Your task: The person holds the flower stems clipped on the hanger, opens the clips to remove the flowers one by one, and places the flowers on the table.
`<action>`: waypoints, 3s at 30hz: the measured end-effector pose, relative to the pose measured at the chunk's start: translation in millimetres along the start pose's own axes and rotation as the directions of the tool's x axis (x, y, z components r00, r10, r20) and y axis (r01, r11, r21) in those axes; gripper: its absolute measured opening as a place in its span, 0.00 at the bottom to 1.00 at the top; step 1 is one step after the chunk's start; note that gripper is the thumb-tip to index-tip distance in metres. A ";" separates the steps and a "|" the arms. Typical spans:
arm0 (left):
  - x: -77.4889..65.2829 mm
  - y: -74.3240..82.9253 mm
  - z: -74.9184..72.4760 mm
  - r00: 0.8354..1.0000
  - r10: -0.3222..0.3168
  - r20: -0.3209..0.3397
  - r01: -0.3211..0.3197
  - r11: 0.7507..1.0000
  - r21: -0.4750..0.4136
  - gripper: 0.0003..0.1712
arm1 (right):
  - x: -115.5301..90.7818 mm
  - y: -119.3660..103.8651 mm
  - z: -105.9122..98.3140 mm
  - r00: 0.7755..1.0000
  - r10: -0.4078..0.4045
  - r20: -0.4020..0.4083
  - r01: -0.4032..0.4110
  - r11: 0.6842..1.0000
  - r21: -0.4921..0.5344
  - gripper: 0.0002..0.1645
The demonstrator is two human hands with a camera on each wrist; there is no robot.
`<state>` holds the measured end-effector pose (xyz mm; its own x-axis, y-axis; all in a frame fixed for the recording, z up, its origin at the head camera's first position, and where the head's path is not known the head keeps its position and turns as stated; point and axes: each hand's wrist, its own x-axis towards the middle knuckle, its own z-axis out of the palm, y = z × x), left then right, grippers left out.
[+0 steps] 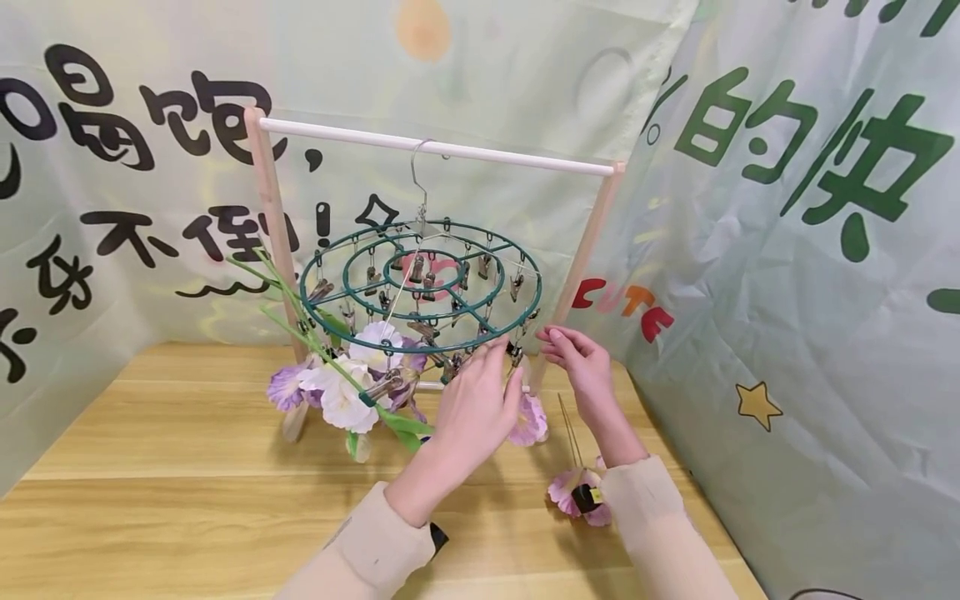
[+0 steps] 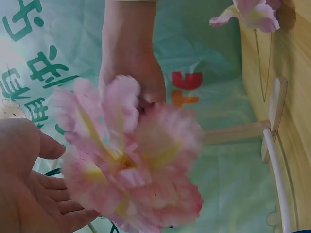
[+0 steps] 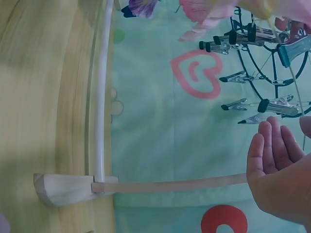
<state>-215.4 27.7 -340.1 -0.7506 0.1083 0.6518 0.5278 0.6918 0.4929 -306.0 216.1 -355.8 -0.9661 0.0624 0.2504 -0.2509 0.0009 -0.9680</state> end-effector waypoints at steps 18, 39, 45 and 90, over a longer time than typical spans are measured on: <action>18.9 -16.0 5.5 0.980 -0.158 0.118 0.163 0.986 -0.031 0.29 | 4.0 -8.4 19.8 0.998 0.049 0.033 -0.051 0.996 0.072 0.17; 36.8 -27.0 -10.5 0.856 -0.199 0.476 0.213 0.977 0.026 0.29 | -2.8 -22.9 12.5 0.999 -0.051 -0.007 0.052 0.998 0.031 0.14; 41.0 -31.1 -9.3 0.793 -0.247 0.557 0.249 0.966 0.072 0.39 | -3.5 -24.6 10.7 0.998 -0.065 0.007 0.064 0.998 0.015 0.15; 33.6 -40.7 2.0 0.893 -0.158 0.421 0.247 0.955 -0.165 0.31 | -6.9 -26.4 5.4 0.997 -0.072 0.010 0.072 0.997 0.013 0.17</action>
<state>-262.9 4.6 -339.4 -0.9213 0.2876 0.2618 0.3843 0.5699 0.7263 -293.0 210.3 -331.9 -0.9461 0.0522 0.3196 -0.3204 -0.0073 -0.9472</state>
